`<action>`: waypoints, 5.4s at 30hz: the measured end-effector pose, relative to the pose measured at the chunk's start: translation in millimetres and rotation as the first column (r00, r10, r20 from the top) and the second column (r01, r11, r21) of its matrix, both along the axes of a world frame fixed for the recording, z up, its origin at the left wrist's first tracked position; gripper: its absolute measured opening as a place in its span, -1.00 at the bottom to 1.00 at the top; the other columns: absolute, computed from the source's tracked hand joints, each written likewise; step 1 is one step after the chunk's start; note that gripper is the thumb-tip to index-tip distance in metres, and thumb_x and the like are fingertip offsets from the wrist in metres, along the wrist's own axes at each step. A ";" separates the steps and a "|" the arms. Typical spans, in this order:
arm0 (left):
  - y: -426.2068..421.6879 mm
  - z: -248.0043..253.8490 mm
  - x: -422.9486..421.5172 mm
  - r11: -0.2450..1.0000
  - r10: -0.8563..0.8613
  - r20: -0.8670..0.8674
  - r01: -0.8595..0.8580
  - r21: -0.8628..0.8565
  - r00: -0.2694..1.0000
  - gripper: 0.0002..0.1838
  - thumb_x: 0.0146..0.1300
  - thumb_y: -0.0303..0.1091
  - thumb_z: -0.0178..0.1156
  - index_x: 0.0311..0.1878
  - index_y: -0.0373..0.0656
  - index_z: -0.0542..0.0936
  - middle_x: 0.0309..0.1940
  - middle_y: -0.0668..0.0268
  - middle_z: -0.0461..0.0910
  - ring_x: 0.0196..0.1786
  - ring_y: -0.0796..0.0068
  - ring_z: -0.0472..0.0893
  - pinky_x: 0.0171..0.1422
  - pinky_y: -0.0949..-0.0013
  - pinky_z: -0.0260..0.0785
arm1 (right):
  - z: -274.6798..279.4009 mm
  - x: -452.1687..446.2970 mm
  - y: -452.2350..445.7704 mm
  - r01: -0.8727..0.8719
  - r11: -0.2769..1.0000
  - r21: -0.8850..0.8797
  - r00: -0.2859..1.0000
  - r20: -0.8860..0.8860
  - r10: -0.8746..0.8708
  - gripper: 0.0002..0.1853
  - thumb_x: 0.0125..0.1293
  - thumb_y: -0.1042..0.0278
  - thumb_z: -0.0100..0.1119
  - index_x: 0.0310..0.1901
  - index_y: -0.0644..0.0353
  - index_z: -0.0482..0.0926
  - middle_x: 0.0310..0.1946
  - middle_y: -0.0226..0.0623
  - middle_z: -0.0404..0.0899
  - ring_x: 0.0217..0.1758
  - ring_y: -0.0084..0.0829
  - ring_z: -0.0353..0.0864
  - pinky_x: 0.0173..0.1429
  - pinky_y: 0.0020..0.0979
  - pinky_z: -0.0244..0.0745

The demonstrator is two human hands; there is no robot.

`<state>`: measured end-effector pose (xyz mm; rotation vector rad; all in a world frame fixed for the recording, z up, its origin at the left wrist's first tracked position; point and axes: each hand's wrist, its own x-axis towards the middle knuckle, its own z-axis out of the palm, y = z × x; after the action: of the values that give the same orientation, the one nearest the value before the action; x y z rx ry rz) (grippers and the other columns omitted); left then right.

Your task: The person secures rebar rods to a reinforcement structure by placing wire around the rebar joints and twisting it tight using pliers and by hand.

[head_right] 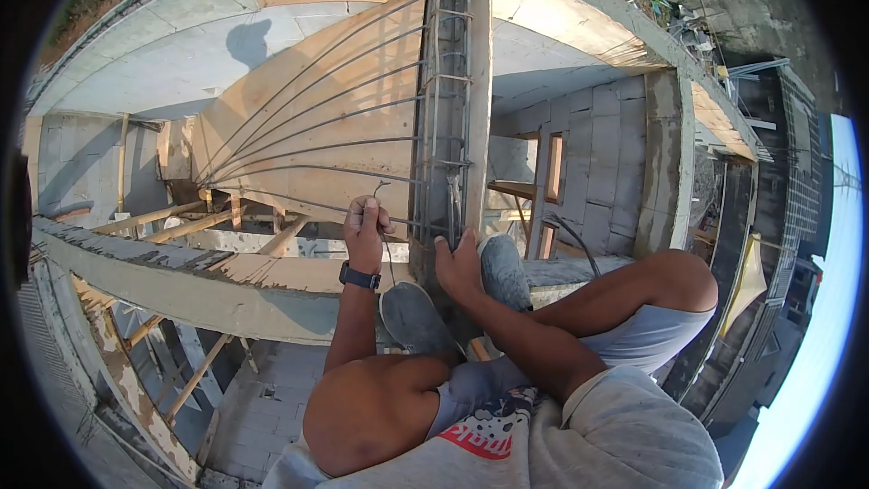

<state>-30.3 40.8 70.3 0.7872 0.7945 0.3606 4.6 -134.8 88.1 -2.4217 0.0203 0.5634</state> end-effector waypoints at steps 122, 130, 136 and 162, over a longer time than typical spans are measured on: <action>26.5 132.0 76.6 -0.008 -0.309 -0.649 0.680 0.733 0.695 -0.81 0.33 -0.35 0.14 -0.07 -0.18 0.62 -0.20 0.08 0.66 -0.14 -0.01 0.64 -0.08 0.09 0.50 | 104.0 161.1 51.0 -0.864 0.489 0.121 0.503 0.218 0.836 -0.70 0.42 0.15 0.02 0.02 0.17 0.39 -0.52 -0.14 0.65 -0.49 -0.01 0.65 -0.43 -0.03 0.51; 24.8 118.7 82.9 -0.116 -0.221 -0.673 0.666 0.737 0.706 -0.91 0.28 -0.42 0.16 -0.19 -0.16 0.59 -0.31 0.12 0.61 -0.26 -0.01 0.62 -0.21 0.07 0.48 | 108.7 166.8 47.5 -0.861 0.478 0.175 0.508 0.254 0.823 -0.70 0.41 0.20 0.05 0.09 0.11 0.48 -0.45 -0.02 0.66 -0.41 0.09 0.65 -0.31 0.03 0.52; 29.4 130.3 90.1 -0.260 -0.190 -0.783 0.739 0.621 0.592 -0.72 0.16 -0.46 0.08 -0.05 -0.06 0.59 -0.25 0.17 0.62 -0.16 0.06 0.65 -0.20 0.07 0.52 | 77.5 175.2 49.1 -0.656 0.520 0.546 0.717 0.238 0.655 -0.81 0.40 0.32 0.12 -0.07 0.18 0.65 -0.51 -0.14 0.63 -0.49 -0.25 0.59 -0.34 -0.23 0.45; 24.4 138.9 93.8 0.771 -0.558 0.029 0.531 -0.353 0.829 -0.82 0.44 -0.26 0.18 -0.08 -0.17 0.60 -0.32 0.39 0.66 -0.27 0.53 0.69 -0.10 0.40 0.58 | 102.1 212.8 47.3 -0.637 0.380 0.671 0.705 0.307 0.639 -0.83 0.35 0.33 0.24 -0.18 0.27 0.65 -0.33 -0.23 0.62 -0.29 -0.42 0.59 -0.13 -0.35 0.48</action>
<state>63.5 65.2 209.2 0.6622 0.6391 -0.3360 217.4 -87.5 190.2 -1.5081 -1.0233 0.7223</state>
